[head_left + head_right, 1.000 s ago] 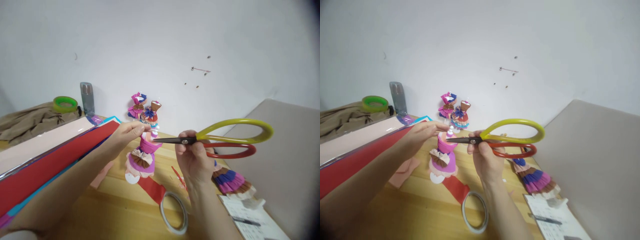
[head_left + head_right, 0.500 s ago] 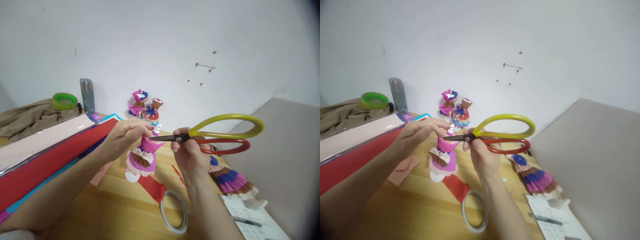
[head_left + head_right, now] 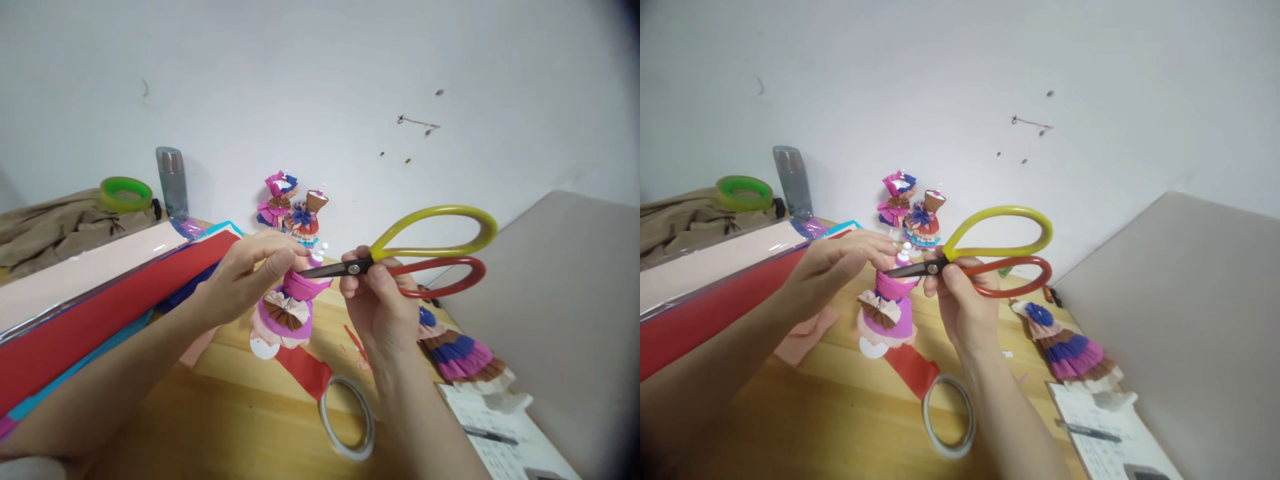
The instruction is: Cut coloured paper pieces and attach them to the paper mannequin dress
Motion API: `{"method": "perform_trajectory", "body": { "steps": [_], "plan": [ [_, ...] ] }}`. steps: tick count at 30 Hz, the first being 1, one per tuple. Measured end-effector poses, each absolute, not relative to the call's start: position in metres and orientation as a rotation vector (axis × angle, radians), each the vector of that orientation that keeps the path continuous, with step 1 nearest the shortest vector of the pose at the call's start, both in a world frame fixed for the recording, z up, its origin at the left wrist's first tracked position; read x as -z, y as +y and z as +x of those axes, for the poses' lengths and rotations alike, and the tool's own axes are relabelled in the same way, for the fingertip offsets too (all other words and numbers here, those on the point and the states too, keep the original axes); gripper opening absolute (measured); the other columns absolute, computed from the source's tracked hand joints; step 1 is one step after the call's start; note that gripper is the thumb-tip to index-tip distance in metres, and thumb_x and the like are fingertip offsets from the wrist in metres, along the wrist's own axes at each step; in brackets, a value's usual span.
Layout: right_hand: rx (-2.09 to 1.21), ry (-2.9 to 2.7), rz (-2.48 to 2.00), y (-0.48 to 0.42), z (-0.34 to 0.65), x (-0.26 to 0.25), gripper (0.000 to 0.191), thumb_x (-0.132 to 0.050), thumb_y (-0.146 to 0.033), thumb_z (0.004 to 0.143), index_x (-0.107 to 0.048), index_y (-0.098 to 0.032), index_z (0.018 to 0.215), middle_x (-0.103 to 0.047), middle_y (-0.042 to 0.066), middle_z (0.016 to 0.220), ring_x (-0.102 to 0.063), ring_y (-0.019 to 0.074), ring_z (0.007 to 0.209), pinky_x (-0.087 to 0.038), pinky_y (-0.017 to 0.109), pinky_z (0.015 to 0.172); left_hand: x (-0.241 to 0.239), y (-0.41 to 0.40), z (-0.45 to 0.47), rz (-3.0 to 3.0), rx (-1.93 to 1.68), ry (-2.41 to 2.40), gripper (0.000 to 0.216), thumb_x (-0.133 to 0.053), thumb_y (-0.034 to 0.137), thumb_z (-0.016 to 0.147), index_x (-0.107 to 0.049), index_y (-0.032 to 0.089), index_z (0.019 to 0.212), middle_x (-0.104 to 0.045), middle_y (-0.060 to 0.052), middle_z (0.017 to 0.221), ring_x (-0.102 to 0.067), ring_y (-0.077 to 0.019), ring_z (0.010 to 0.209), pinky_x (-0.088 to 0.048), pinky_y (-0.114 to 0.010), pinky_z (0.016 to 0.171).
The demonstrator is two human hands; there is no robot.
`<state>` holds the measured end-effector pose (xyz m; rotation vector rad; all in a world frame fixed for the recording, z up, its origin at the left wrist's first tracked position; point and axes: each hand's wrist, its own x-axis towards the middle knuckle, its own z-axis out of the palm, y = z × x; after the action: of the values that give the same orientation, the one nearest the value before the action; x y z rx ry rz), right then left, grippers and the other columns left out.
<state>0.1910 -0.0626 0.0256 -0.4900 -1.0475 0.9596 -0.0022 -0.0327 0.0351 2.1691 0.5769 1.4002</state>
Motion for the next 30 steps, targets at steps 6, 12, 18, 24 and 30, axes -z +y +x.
{"method": "perform_trajectory", "body": {
  "steps": [6,12,18,24,30],
  "plan": [
    [-1.014,-1.027,-0.553,-0.065,0.192,-0.034,0.013,-0.088,-0.026,0.065,-0.076,-0.027,0.07,-0.073,0.0,0.074,-0.06,0.009,0.053,-0.047,0.019,0.044,-0.034,-0.033,-0.002,2.165,-1.424,0.529,0.034,-0.046,0.033,0.099,-0.072,0.022,0.08,-0.077,-0.006,0.097,-0.068,-0.0218,0.103,-0.052,-0.04,0.095],
    [-0.988,-1.073,-0.553,-0.067,0.194,-0.039,0.012,-0.087,-0.026,0.064,-0.077,-0.027,0.069,-0.074,-0.001,0.069,-0.06,0.0092,0.046,-0.049,0.018,0.042,-0.032,-0.029,0.0,2.118,-1.464,0.428,0.033,-0.048,0.035,0.098,-0.074,0.023,0.081,-0.077,-0.006,0.095,-0.07,-0.0224,0.101,-0.053,-0.04,0.093],
    [-0.98,-1.129,-0.563,-0.068,0.194,-0.044,0.011,-0.086,-0.025,0.066,-0.077,-0.027,0.07,-0.072,-0.002,0.062,-0.062,0.0097,0.047,-0.05,0.017,0.043,-0.032,-0.029,0.001,2.117,-1.468,0.465,0.035,-0.049,0.039,0.098,-0.074,0.024,0.078,-0.077,-0.006,0.091,-0.07,-0.0234,0.099,-0.054,-0.041,0.091],
    [-0.96,-1.192,-0.623,-0.067,0.198,-0.05,0.012,-0.085,-0.027,0.066,-0.074,-0.024,0.07,-0.07,-0.002,0.061,-0.061,0.0105,0.046,-0.05,0.02,0.041,-0.03,-0.029,0.001,2.135,-1.486,0.436,0.032,-0.049,0.034,0.098,-0.075,0.022,0.082,-0.077,-0.007,0.094,-0.07,-0.0218,0.099,-0.053,-0.039,0.091],
    [-0.936,-1.223,-0.624,-0.067,0.202,-0.052,0.013,-0.086,-0.027,0.067,-0.074,-0.025,0.072,-0.072,-0.002,0.065,-0.062,0.0106,0.046,-0.05,0.02,0.04,-0.033,-0.031,0.001,2.125,-1.472,0.448,0.035,-0.048,0.038,0.098,-0.075,0.023,0.08,-0.077,-0.006,0.092,-0.07,-0.0223,0.099,-0.054,-0.04,0.091]
  ]
}}
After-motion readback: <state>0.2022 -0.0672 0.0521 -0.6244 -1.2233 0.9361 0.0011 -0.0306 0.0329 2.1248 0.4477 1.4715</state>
